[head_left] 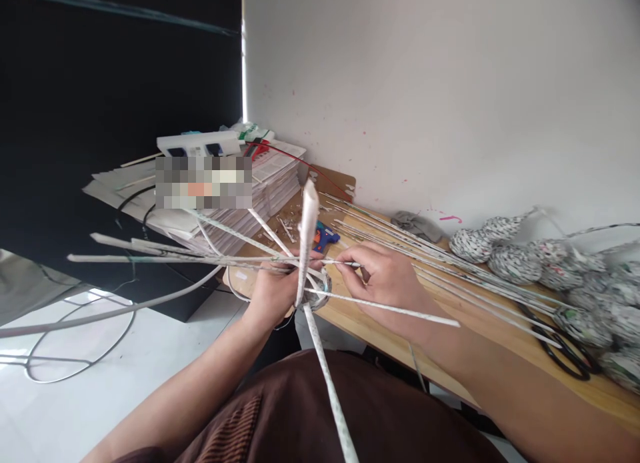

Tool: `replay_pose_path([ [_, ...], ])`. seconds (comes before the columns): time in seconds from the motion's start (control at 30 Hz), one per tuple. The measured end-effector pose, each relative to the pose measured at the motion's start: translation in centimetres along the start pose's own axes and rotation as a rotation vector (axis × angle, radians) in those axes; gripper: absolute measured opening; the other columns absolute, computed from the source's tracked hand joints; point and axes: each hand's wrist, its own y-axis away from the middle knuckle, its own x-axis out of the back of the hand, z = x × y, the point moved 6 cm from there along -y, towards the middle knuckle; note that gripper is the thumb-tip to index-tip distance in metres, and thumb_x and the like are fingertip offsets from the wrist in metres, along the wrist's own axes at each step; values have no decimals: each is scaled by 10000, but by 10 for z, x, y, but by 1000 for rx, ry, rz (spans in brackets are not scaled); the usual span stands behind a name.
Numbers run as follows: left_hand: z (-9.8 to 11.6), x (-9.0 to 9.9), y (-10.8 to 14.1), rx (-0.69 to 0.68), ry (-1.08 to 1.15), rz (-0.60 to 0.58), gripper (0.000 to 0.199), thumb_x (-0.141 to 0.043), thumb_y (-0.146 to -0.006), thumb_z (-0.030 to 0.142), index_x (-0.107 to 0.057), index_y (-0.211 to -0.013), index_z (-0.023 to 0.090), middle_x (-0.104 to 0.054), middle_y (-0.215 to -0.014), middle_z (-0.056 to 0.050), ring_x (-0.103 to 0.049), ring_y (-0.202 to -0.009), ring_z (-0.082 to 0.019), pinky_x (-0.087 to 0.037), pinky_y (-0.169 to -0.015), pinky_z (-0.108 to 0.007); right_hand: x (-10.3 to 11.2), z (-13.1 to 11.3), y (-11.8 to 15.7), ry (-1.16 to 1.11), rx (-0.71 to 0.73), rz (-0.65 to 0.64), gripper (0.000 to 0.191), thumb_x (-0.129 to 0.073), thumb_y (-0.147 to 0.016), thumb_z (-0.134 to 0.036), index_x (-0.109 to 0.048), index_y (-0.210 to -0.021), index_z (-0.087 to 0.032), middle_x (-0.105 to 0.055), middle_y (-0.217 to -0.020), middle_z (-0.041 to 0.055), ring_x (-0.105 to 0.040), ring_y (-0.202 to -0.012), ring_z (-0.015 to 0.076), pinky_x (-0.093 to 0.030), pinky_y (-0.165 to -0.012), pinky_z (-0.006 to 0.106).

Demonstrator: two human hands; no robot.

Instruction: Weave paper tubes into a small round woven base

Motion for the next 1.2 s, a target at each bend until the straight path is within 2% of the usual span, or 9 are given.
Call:
replay_pose_path([
  [0.17,1,1,1,9,-55,-4,189,-808,-663,201,-784,-848,169,-756,-747,-40,-666,-656,-181,-487,-582,-242,1,-1,1,24,34,8,124,-566,-877,-124,-669,-839,-181,-671,-800,22,-582,-706,132,-420,-664,252],
  [0.4,5,-4,2,-2,-58,-27,200,-818,-662,244,-790,-846,174,-748,-722,-36,-656,-628,-171,-501,-587,-246,-4,-3,1,53,1,16,138,-561,-881,-129,-683,-849,-184,-702,-836,43,-625,-781,165,-445,-719,274],
  [0.53,5,-6,1,-16,-58,-56,205,-813,-673,254,-787,-857,168,-741,-706,-39,-651,-620,-171,-505,-580,-247,-4,0,-1,10,1,17,128,-574,-880,-131,-676,-818,-176,-696,-821,35,-616,-745,147,-431,-678,255],
  [0.77,6,-4,-1,20,-35,-62,197,-806,-675,244,-795,-858,172,-732,-676,-34,-625,-561,-151,-479,-520,-227,1,6,0,-39,-43,-28,92,-597,-906,-208,-689,-906,-203,-715,-844,12,-607,-685,123,-419,-653,242],
  [0.97,2,-6,0,25,-44,-79,209,-796,-687,235,-796,-885,169,-727,-673,-31,-613,-568,-139,-469,-528,-214,-4,6,3,-5,-19,-31,107,-584,-877,-138,-672,-854,-193,-705,-813,11,-577,-634,113,-408,-630,239],
  [1.2,2,-7,0,50,-4,-61,254,-803,-674,228,-788,-914,145,-719,-672,-30,-605,-587,-133,-471,-534,-205,-5,3,8,19,11,66,94,-556,-895,-160,-624,-837,-192,-679,-798,16,-582,-657,121,-430,-647,243],
])
